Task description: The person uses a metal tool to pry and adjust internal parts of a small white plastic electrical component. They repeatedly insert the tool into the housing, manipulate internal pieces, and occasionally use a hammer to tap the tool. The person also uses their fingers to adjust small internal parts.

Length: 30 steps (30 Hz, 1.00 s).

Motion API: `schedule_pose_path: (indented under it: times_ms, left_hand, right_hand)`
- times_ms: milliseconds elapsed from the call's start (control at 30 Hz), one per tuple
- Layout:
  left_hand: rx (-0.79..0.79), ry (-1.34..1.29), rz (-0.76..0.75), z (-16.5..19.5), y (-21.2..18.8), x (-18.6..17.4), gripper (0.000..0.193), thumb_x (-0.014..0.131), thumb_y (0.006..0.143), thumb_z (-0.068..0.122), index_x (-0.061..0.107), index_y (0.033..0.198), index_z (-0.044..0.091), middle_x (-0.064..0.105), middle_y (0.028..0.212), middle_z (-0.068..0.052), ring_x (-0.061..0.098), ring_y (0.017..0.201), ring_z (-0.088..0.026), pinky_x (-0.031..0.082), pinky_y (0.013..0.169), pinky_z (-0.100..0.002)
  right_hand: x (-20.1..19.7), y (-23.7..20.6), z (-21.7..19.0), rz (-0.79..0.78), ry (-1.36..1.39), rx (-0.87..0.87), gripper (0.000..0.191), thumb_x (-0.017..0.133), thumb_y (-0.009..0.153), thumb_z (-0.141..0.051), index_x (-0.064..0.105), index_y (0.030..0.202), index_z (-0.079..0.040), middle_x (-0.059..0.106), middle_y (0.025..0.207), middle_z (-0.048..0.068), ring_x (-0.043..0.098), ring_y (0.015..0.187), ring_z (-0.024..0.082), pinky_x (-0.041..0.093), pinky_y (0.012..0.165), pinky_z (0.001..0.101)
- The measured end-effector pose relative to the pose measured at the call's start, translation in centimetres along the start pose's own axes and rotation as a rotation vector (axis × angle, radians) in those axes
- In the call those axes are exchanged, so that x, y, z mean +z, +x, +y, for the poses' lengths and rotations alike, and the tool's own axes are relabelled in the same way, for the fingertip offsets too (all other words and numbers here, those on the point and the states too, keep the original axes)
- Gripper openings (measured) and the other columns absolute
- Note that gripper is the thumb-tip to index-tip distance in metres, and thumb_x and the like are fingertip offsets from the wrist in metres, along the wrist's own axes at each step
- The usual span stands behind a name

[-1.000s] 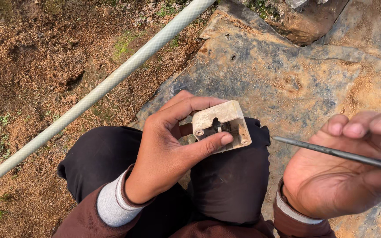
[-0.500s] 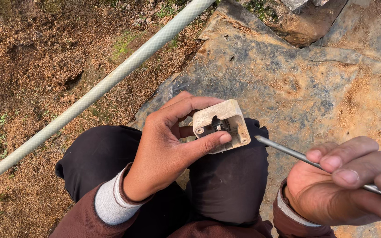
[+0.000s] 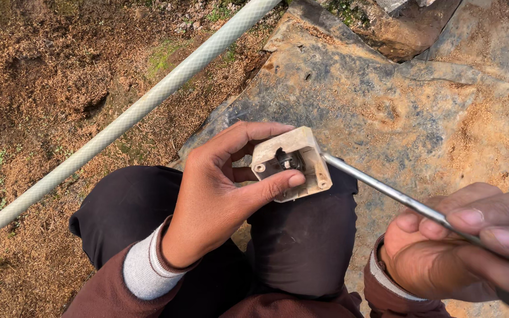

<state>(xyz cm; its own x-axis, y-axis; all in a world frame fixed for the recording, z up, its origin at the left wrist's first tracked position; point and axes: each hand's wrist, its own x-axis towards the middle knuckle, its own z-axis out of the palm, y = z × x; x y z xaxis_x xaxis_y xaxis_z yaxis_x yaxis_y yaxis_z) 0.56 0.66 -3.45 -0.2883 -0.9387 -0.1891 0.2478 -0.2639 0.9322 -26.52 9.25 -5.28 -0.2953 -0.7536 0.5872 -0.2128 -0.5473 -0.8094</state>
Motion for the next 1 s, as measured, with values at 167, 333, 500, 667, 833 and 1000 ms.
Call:
schedule_pose_path:
  times_ms: [167,333,500,667,833,1000]
  left_hand:
    - [0.041,-0.081,0.058,-0.5,0.2,0.1,0.042,0.082,0.088,0.007,0.068,0.127,-0.003,0.076,0.112,-0.008,0.075,0.103,-0.014,0.066,0.087,-0.028]
    - [0.028,-0.160,0.104,-0.9,0.0,-0.1,0.040,0.080,0.089,0.007,0.065,0.125,-0.003,0.075,0.108,-0.009,0.075,0.099,-0.014,0.065,0.084,-0.028]
    - [0.025,-0.196,0.114,-1.4,-0.1,-0.3,0.036,0.076,0.094,0.003,0.056,0.123,-0.001,0.071,0.112,-0.010,0.072,0.103,-0.015,0.064,0.087,-0.029]
    - [0.064,-0.360,0.134,-2.1,-0.1,-0.1,0.037,0.070,0.098,-0.002,0.042,0.122,0.003,0.073,0.118,-0.014,0.071,0.114,-0.017,0.058,0.099,-0.031]
    - [0.143,-0.370,0.182,-2.6,-0.8,0.7,0.046,0.066,0.102,-0.003,0.042,0.141,0.005,0.069,0.127,-0.014,0.067,0.123,-0.018,0.055,0.108,-0.033]
    - [0.085,-0.608,0.213,-2.2,-1.0,0.8,0.046,0.059,0.110,0.001,0.043,0.153,0.002,0.059,0.138,-0.011,0.058,0.132,-0.019,0.050,0.117,-0.037]
  right_hand:
    - [-0.1,0.3,0.0,0.013,-0.079,-0.024,0.036,0.053,0.111,-0.042,0.055,0.123,-0.008,0.064,0.090,0.013,0.063,0.057,0.019,0.052,0.051,0.0313]
    - [1.3,1.1,-1.2,-0.083,-0.167,-0.044,0.040,0.048,0.112,-0.045,0.048,0.123,-0.007,0.060,0.092,0.013,0.064,0.055,0.019,0.056,0.052,0.0331]
    - [3.5,0.7,-1.6,-0.087,-0.244,-0.031,0.042,0.046,0.116,-0.047,0.045,0.120,-0.005,0.056,0.096,0.014,0.063,0.059,0.019,0.056,0.058,0.0334]
    - [4.1,0.1,-1.6,-0.074,-0.313,-0.034,0.041,0.053,0.116,-0.046,0.044,0.126,-0.008,0.058,0.096,0.017,0.067,0.076,0.026,0.060,0.066,0.0364]
    - [4.0,0.3,-2.0,-0.209,-0.314,0.014,0.039,0.050,0.119,-0.044,0.044,0.133,-0.009,0.068,0.106,0.021,0.077,0.094,0.026,0.066,0.078,0.0373]
    - [5.7,-0.6,-0.3,-0.116,-0.241,-0.035,0.043,0.048,0.115,-0.047,0.046,0.129,-0.006,0.065,0.101,0.021,0.076,0.090,0.025,0.064,0.071,0.0373]
